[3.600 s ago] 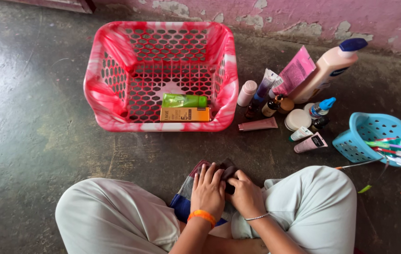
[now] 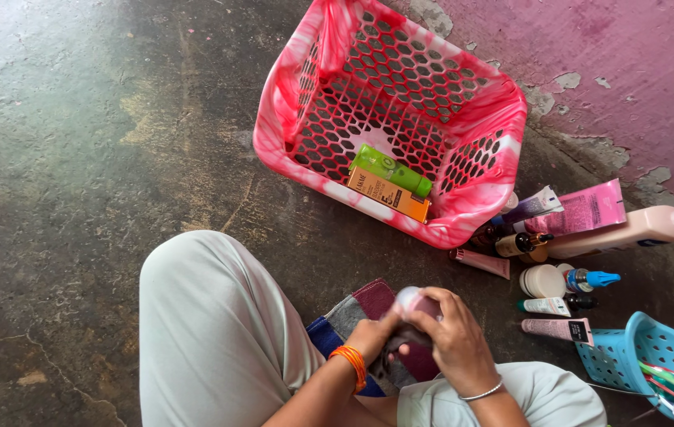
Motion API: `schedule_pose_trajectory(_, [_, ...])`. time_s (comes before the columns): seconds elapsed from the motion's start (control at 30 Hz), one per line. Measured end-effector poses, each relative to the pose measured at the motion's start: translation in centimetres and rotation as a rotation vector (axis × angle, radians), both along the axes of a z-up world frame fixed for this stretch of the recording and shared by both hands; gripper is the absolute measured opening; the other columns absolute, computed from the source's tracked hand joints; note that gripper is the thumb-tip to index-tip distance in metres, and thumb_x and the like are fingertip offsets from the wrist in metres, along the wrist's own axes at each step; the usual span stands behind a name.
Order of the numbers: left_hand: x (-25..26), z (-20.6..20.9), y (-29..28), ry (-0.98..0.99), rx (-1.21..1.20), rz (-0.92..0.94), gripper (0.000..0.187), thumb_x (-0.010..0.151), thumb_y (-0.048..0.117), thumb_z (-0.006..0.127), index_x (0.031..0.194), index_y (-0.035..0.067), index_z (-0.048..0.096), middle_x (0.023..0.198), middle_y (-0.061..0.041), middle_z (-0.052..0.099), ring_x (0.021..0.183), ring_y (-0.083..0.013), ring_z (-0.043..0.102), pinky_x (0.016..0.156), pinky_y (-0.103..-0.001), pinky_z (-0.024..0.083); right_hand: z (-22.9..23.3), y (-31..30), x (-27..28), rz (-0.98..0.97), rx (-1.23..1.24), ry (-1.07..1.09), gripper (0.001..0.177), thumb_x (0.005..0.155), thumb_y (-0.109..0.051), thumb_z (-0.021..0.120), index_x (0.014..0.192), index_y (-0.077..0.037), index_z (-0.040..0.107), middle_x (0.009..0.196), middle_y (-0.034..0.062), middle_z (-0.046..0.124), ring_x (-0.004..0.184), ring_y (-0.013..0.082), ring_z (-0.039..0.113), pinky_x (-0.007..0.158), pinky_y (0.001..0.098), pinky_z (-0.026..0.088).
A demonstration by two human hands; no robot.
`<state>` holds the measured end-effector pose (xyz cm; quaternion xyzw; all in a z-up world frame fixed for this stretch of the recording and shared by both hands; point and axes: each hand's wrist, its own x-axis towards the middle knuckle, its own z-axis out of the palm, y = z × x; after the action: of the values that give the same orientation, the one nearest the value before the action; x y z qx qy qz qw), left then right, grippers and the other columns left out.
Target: The person sits on the floor and wipes several cosmetic items with a cloth, including a green tube, a gold box, a pink jar, and a pink tube. Each item is wiped and then placed into a red plastic basket.
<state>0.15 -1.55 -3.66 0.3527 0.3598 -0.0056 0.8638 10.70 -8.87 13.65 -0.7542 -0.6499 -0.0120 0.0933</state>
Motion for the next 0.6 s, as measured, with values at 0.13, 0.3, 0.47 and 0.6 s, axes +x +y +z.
schedule_pose_trajectory(0.13, [-0.5,-0.1,-0.4,-0.022,0.011,0.135,0.054,0.099,0.051,0.063,0.105,-0.003,0.071,0.081,-0.017,0.075,0.064,-0.0263,0.065,0.059,-0.040,0.053,-1.0,-1.2,0.5,-0.218,-0.026,0.296,0.042,0.070,0.000,0.071,0.109,-0.016,0.074,0.125,0.0094,0.063,0.112,0.0252,0.067,0.094,0.0355,0.057])
schedule_pose_trajectory(0.3, [-0.7,4.2,1.2,0.257,0.497,0.163,0.056,0.103,0.050,0.042,0.112,0.002,0.069,0.099,-0.018,0.074,0.098,-0.0316,0.070,0.091,-0.043,0.052,-3.7,-3.6,-0.3,-0.593,0.132,0.750,0.051,0.082,-0.019,0.076,0.131,-0.014,0.060,0.113,0.0104,0.068,0.103,0.0210,0.070,0.088,0.0337,0.058])
schedule_pose_trajectory(0.47, [-1.0,7.5,-0.5,-0.090,0.526,0.019,0.052,0.107,0.044,0.040,0.129,0.001,0.059,0.122,-0.020,0.067,0.118,-0.0332,0.063,0.102,-0.041,0.047,-9.4,-5.5,0.4,-0.738,0.156,0.985,0.053,0.089,-0.021,0.070,0.136,-0.007,0.049,0.115,0.0137,0.066,0.100,0.0217,0.068,0.082,0.0356,0.059])
schedule_pose_trajectory(0.6, [-2.4,10.5,0.3,-0.040,0.558,-0.068,0.050,0.105,0.041,0.039,0.128,0.002,0.060,0.120,-0.022,0.070,0.115,-0.0364,0.066,0.100,-0.040,0.049,-12.8,-6.2,2.2,-0.875,0.222,1.018,0.046,0.102,-0.037,0.052,0.135,-0.005,0.051,0.122,0.0157,0.065,0.110,0.0249,0.065,0.095,0.0369,0.054])
